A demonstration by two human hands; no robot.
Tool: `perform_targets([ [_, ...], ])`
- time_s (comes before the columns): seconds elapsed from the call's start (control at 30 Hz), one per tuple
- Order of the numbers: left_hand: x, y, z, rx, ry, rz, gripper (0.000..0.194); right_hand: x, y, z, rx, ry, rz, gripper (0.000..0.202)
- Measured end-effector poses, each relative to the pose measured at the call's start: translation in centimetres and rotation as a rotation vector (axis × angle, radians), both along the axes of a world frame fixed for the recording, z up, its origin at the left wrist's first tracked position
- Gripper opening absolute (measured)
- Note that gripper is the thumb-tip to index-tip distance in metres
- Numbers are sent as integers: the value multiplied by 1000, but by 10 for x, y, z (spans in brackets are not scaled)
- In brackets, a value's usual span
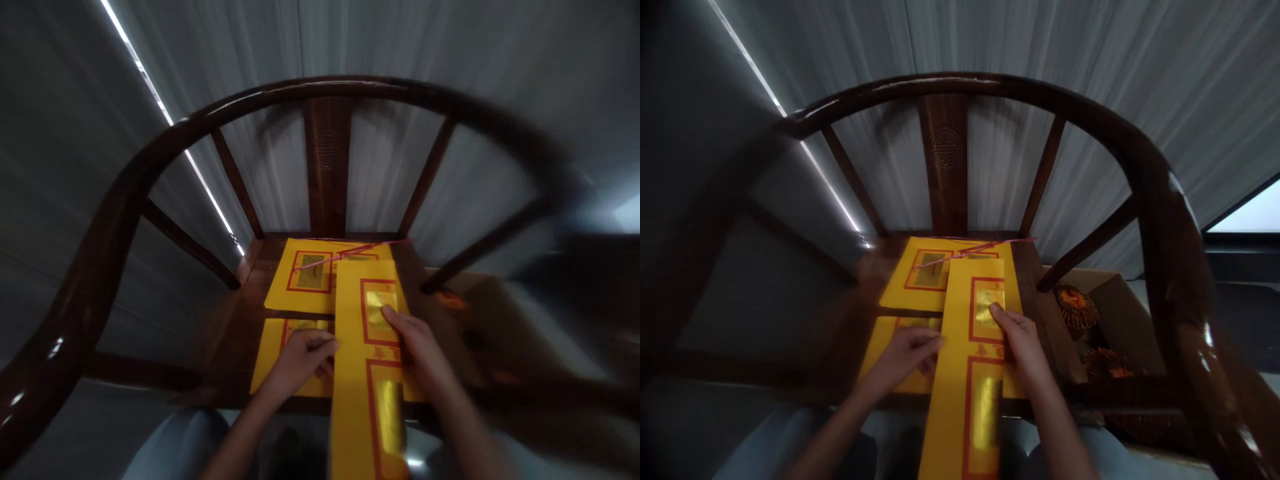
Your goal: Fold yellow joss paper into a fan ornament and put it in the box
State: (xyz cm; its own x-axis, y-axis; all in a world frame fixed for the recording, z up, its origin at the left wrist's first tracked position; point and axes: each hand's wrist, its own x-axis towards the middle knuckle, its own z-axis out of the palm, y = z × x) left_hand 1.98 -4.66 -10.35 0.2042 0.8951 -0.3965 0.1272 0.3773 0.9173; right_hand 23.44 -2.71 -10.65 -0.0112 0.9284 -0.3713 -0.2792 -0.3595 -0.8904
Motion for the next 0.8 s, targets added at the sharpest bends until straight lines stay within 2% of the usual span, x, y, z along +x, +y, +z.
perform_targets([
  [0.17, 8, -2, -4, -19, 6, 32, 29, -2, 2, 1, -10, 45, -54, 36],
  [0.43, 7, -7, 12, 23, 12, 83, 29, -7, -11, 10, 0, 40, 49, 37],
  [0.8, 8, -6, 18, -21, 28, 67, 37, -15, -15, 13, 42, 64, 27, 31],
])
